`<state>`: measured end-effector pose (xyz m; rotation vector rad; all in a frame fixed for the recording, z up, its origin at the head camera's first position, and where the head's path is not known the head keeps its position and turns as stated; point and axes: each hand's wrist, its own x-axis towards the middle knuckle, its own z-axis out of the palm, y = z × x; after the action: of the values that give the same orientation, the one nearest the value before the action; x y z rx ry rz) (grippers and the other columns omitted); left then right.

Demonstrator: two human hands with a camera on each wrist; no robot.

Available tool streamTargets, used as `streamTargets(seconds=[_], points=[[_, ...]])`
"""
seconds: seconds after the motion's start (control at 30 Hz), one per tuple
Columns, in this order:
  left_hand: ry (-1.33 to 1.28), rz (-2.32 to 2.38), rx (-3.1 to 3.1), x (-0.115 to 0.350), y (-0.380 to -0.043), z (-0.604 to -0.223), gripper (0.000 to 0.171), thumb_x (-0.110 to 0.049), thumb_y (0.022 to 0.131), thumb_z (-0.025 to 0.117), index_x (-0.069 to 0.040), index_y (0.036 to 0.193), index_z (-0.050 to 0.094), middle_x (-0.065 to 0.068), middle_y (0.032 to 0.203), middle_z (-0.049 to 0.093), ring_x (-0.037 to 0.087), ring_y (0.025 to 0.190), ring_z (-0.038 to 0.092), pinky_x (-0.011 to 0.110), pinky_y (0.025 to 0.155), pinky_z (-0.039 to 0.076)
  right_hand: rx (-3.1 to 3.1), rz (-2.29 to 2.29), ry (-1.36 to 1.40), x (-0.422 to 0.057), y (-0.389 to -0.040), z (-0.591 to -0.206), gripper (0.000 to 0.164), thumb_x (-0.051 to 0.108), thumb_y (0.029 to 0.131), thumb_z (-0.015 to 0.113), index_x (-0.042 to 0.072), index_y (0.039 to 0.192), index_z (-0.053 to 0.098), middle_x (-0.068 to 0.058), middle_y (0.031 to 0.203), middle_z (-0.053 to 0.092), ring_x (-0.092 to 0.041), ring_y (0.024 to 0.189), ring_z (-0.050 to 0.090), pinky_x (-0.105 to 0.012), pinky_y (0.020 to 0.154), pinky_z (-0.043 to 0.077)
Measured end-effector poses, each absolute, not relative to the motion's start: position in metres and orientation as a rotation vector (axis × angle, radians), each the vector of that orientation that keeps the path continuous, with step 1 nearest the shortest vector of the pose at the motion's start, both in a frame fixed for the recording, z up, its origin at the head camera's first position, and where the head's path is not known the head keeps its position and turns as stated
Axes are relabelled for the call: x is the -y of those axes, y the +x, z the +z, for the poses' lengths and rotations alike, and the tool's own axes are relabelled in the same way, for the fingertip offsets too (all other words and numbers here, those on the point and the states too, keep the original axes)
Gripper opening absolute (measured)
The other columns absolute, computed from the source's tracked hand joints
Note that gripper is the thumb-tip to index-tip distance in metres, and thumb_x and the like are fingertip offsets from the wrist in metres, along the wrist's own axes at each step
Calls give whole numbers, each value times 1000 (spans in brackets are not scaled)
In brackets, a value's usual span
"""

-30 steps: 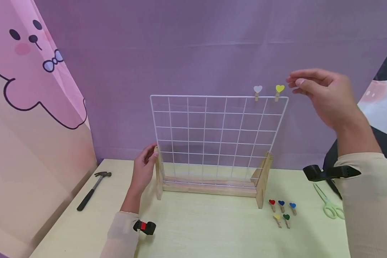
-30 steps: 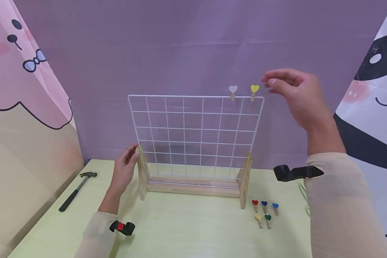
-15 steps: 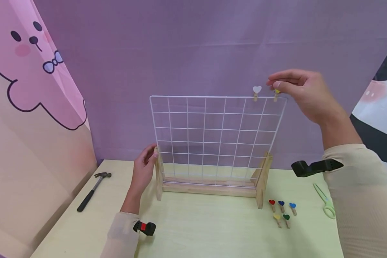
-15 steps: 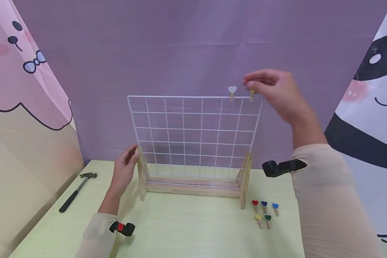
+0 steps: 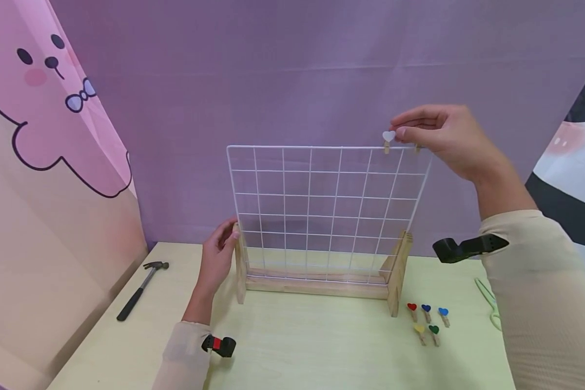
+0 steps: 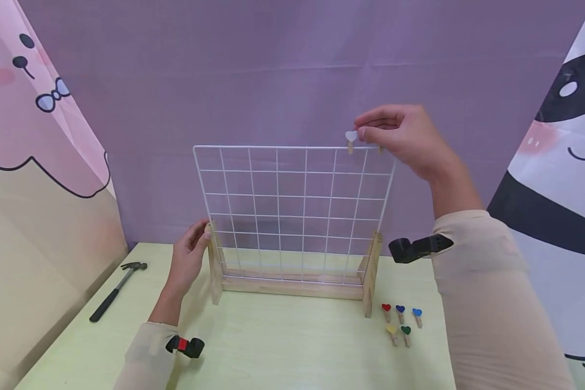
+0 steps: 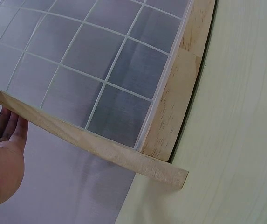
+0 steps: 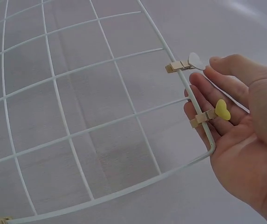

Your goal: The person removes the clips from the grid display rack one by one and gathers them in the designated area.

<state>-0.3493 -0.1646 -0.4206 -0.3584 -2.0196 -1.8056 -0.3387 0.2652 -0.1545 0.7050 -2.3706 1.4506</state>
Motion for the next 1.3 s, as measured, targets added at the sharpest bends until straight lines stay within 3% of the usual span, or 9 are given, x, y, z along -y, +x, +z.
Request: streamTargets(seconds=[0.37,0.6,1.3], points=[[-361,-1816,2026,165,-348,-420,41,-15,107,57,-9,147,55,16,147,59,20,130,57,7,99,47,2467,1368,608,-259,-339,-148,25,19,92,79,17,117,77,16,97,79,-4,91,73,-15,76,52],[-353,-1801,2034,165,-349,-423,42,-16,107,57,-10,148,54,17,147,59,12,126,57,7,100,47,2537,1280,559,-254,-340,-146,23,24,94,78,19,116,77,18,93,78,-4,87,71,-25,62,46],[-346,-1817,2038,166,-351,-422,41,-18,107,57,-10,148,54,18,147,58,8,124,57,7,99,47,2525,1268,459,-251,-341,-150,25,28,94,78,18,117,79,19,89,77,-5,89,70,-26,69,44]])
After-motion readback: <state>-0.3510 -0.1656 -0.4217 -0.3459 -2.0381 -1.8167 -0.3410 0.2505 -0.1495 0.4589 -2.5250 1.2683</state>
